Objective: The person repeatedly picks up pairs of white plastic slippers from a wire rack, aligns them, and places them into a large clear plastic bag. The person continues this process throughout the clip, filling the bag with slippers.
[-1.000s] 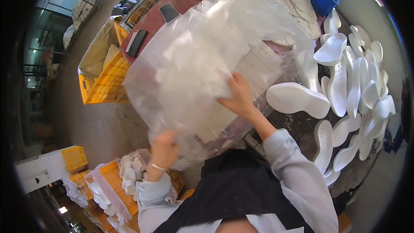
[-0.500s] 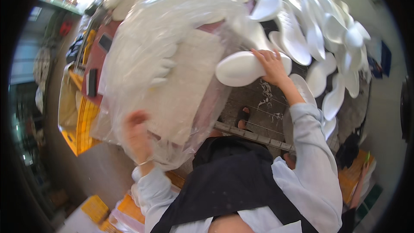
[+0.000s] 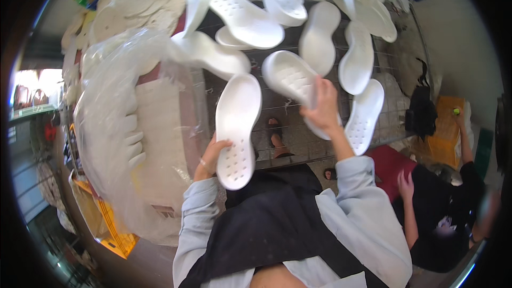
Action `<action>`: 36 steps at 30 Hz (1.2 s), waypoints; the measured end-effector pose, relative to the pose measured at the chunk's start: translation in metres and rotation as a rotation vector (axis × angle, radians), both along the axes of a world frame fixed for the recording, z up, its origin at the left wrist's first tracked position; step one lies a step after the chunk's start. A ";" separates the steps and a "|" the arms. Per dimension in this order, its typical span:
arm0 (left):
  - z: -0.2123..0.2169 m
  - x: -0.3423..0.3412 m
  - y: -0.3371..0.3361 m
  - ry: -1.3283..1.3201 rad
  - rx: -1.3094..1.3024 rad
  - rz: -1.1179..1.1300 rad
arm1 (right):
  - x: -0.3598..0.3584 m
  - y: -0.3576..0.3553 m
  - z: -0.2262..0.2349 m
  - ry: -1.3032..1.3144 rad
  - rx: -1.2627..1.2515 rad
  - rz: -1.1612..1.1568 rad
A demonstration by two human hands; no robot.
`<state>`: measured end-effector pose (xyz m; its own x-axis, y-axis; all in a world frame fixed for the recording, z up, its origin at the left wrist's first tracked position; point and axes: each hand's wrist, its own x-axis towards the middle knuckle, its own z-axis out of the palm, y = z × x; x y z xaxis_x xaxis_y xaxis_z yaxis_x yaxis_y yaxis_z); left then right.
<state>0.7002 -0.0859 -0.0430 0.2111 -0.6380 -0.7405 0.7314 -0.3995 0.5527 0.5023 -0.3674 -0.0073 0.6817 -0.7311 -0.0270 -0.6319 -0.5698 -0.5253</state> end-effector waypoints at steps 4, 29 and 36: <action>0.009 -0.018 -0.002 0.511 -0.035 0.328 | -0.044 0.023 -0.001 0.061 -0.063 0.314; -0.024 -0.033 -0.064 -0.042 -0.202 0.158 | -0.112 -0.158 0.010 -0.200 0.184 -0.135; 0.006 -0.032 -0.108 -0.970 -0.125 -0.123 | -0.025 -0.042 -0.004 -0.494 0.369 0.177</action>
<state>0.6683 -0.1943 -0.0366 0.6184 -0.7581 -0.2072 -0.1044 -0.3405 0.9344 0.4769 -0.4099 -0.0112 0.7876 -0.6093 0.0924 -0.1785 -0.3690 -0.9121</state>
